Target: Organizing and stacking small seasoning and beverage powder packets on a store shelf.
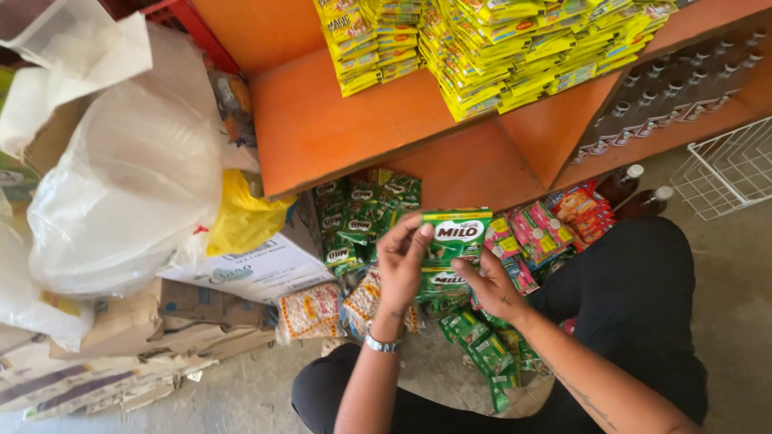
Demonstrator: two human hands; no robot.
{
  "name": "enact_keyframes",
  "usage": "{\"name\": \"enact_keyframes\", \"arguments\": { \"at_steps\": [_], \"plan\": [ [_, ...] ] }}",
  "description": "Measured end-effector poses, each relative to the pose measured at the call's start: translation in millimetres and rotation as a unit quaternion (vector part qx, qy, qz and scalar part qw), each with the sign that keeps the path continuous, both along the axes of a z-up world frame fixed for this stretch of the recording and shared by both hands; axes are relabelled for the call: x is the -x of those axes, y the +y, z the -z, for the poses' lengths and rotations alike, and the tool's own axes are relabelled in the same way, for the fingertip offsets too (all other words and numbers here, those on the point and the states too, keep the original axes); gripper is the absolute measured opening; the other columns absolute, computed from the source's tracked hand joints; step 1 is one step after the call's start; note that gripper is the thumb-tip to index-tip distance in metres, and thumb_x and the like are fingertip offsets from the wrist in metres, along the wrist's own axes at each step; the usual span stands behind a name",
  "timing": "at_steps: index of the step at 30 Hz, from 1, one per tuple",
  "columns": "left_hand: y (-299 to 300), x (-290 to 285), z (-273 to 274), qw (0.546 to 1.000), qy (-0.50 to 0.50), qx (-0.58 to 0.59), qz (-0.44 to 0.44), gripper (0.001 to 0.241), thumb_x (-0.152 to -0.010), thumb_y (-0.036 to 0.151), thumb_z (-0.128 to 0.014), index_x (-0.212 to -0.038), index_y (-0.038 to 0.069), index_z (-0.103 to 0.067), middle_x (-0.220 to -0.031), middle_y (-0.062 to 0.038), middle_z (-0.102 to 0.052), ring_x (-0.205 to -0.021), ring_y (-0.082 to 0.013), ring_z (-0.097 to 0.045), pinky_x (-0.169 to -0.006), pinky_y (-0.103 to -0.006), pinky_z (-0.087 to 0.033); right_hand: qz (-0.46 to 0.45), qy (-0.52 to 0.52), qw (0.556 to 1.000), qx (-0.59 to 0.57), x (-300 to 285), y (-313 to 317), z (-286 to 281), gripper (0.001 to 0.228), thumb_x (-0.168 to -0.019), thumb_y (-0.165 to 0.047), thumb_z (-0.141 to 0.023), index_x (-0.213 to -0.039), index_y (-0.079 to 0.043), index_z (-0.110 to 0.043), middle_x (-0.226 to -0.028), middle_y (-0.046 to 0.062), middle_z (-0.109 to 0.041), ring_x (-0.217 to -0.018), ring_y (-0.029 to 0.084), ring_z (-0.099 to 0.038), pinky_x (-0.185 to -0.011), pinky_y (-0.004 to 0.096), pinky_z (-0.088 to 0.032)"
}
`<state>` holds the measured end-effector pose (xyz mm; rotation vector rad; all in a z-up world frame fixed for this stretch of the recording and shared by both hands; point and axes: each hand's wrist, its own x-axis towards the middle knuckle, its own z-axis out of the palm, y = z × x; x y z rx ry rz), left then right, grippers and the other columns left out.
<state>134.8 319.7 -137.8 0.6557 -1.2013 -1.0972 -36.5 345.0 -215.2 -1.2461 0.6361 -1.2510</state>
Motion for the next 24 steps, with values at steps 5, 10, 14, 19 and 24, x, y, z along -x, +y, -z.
{"name": "enact_keyframes", "arguments": {
  "at_steps": [5, 10, 14, 19, 24],
  "plan": [
    [7.2, 2.2, 39.3, 0.986, 0.135, -0.089, 0.030, 0.015, -0.101, 0.005, -0.067, -0.115, 0.003, -0.070, -0.109, -0.002, -0.065, -0.097, -0.0076, -0.058, -0.086, -0.0238, -0.048, 0.141, 0.115, 0.982, 0.057, -16.0, 2.9, 9.9, 0.040, -0.108, -0.023, -0.058, -0.140, -0.002, -0.052, -0.132, 0.005, -0.063, -0.122, 0.013, -0.056, -0.105, 0.029, -0.044],
    [16.0, -13.4, 41.3, 0.987, 0.127, -0.102, -0.002, 0.010, -0.098, 0.009, -0.063, -0.108, 0.010, -0.063, -0.103, 0.000, -0.066, -0.098, -0.0072, -0.061, -0.090, -0.0237, -0.050, 0.196, 0.042, 0.979, -0.029, -12.0, -14.2, -0.6, 0.038, -0.103, -0.028, -0.060, -0.132, -0.005, -0.053, -0.119, 0.006, -0.068, -0.104, 0.017, -0.066, -0.087, 0.035, -0.055],
    [11.1, -26.6, 168.0, 0.994, -0.035, -0.100, 0.017, 0.042, -0.119, 0.028, -0.054, -0.092, -0.001, -0.069, -0.085, -0.009, -0.070, -0.081, -0.0154, -0.064, -0.075, -0.0290, -0.051, 0.299, 0.000, 0.946, 0.121, 4.8, -39.2, -34.1, 0.035, -0.112, -0.029, -0.058, -0.136, -0.007, -0.049, -0.123, 0.002, -0.062, -0.109, 0.011, -0.059, -0.097, 0.030, -0.051],
    [16.8, -7.9, 102.7, 0.956, -0.037, -0.239, 0.164, 0.072, -0.108, 0.063, -0.029, -0.118, 0.001, -0.065, -0.096, -0.013, -0.077, -0.088, -0.0213, -0.073, -0.076, -0.0310, -0.057, 0.352, -0.089, 0.917, 0.166, -2.1, -39.4, -92.3, 0.035, -0.114, -0.028, -0.059, -0.140, -0.008, -0.049, -0.129, 0.001, -0.061, -0.116, 0.011, -0.057, -0.106, 0.030, -0.049],
    [1.7, -6.0, 91.9, 0.865, 0.166, -0.431, 0.198, 0.092, -0.093, 0.078, -0.029, -0.147, 0.006, -0.039, -0.118, -0.017, -0.074, -0.108, -0.0277, -0.072, -0.091, -0.0403, -0.059, 0.267, -0.123, 0.951, 0.097, 0.3, -18.2, -93.7, 0.027, -0.115, -0.027, -0.059, -0.133, -0.009, -0.052, -0.121, 0.001, -0.061, -0.109, 0.010, -0.059, -0.096, 0.031, -0.052]
  ]
}}
